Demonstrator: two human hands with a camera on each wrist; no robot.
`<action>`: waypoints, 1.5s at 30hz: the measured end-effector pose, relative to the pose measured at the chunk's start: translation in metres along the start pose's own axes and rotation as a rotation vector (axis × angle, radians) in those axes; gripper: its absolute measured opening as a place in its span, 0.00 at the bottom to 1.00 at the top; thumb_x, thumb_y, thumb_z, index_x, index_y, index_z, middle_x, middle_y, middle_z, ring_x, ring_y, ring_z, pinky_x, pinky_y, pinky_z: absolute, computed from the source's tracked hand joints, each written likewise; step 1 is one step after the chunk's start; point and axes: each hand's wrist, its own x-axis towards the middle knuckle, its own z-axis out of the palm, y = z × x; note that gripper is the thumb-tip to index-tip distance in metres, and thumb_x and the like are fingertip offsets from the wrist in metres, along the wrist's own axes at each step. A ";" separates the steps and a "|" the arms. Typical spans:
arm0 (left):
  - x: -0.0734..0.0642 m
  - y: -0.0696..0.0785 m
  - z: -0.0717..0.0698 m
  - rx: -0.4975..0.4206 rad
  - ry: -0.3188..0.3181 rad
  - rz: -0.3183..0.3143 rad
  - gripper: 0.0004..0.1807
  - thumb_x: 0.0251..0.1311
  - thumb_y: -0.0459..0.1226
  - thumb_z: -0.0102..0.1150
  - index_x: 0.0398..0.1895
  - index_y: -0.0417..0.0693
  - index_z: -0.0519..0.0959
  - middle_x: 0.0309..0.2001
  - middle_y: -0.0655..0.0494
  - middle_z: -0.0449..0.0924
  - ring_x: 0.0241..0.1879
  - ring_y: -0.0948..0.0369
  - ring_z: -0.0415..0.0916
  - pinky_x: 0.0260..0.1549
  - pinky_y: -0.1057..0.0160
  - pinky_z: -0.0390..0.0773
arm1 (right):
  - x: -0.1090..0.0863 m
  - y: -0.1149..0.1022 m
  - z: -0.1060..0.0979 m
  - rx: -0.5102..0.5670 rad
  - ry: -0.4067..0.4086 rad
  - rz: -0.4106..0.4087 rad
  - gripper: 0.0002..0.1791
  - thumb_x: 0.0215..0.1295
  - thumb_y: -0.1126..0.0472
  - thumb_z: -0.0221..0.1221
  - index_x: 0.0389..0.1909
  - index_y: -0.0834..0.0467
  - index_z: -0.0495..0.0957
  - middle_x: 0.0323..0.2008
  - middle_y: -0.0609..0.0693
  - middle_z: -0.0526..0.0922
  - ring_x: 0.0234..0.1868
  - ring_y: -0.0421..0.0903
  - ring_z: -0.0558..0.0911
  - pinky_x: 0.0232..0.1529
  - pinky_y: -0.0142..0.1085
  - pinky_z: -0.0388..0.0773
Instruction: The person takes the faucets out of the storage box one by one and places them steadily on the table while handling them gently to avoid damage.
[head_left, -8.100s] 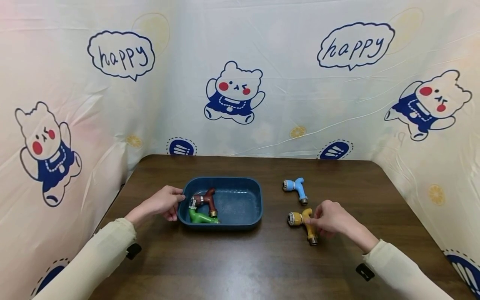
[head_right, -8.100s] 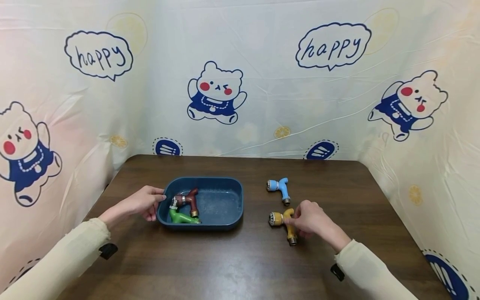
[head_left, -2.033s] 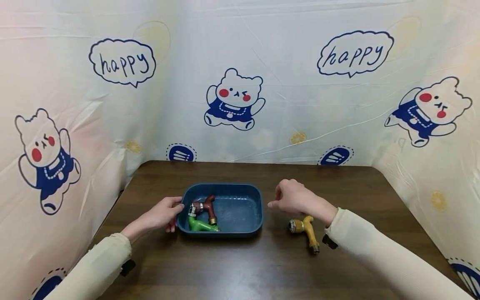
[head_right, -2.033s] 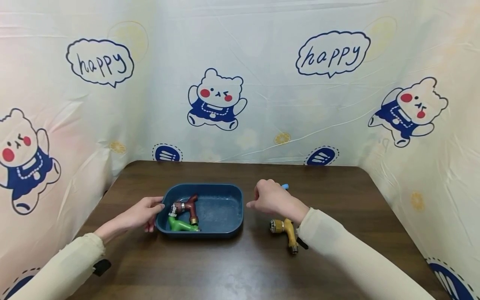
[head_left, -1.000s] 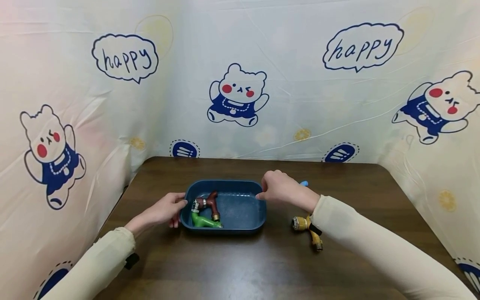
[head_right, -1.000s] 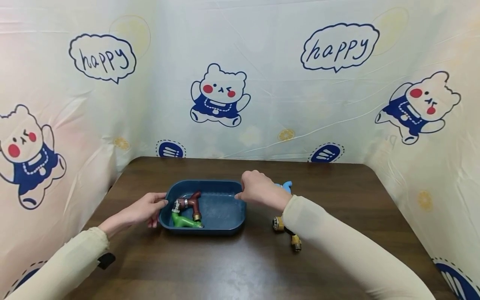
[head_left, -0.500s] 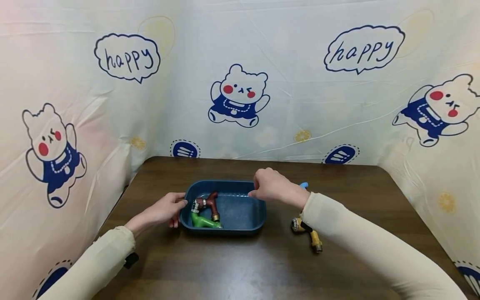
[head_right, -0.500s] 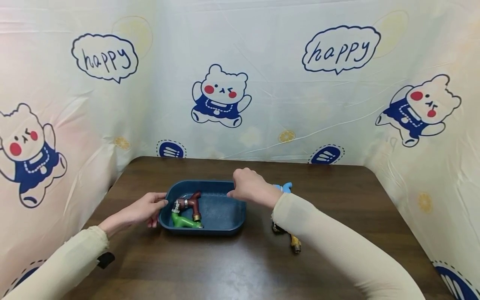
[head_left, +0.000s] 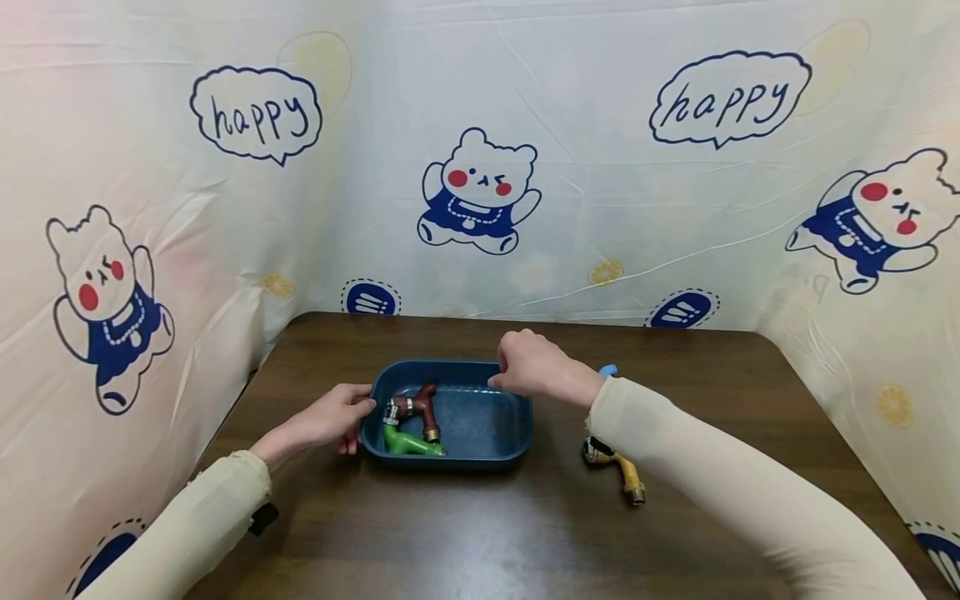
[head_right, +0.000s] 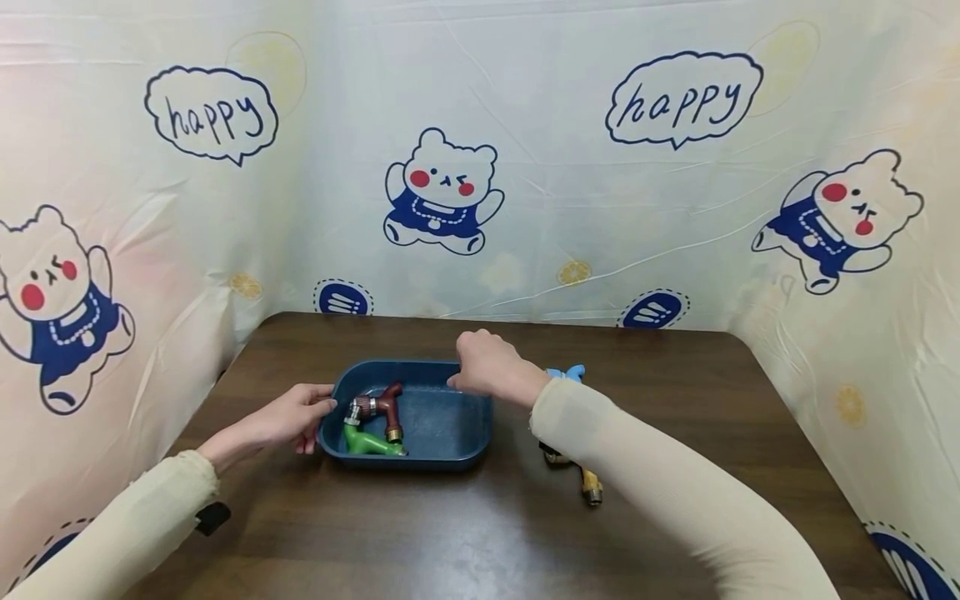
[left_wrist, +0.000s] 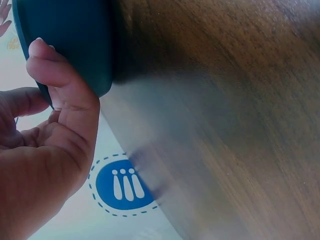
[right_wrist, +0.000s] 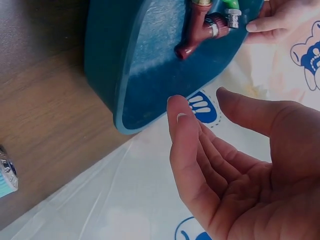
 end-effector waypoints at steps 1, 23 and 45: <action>0.000 0.000 0.000 -0.003 0.000 0.002 0.28 0.83 0.32 0.41 0.78 0.23 0.54 0.18 0.46 0.77 0.13 0.59 0.76 0.14 0.57 0.81 | 0.001 0.000 0.001 -0.004 0.000 0.002 0.13 0.69 0.51 0.71 0.29 0.55 0.84 0.26 0.49 0.81 0.25 0.46 0.81 0.27 0.38 0.80; 0.000 0.001 -0.001 -0.010 -0.002 -0.034 0.29 0.83 0.32 0.41 0.79 0.23 0.53 0.19 0.47 0.77 0.14 0.58 0.76 0.15 0.59 0.81 | 0.021 -0.014 0.022 -0.006 -0.021 -0.059 0.20 0.65 0.53 0.74 0.19 0.56 0.79 0.16 0.49 0.74 0.19 0.45 0.77 0.20 0.35 0.73; 0.001 -0.001 -0.001 -0.009 -0.007 -0.018 0.28 0.83 0.31 0.40 0.78 0.22 0.53 0.18 0.47 0.76 0.13 0.60 0.76 0.14 0.61 0.80 | 0.029 -0.022 0.030 -0.022 -0.057 -0.039 0.20 0.67 0.53 0.73 0.18 0.56 0.79 0.13 0.48 0.74 0.15 0.43 0.76 0.18 0.35 0.73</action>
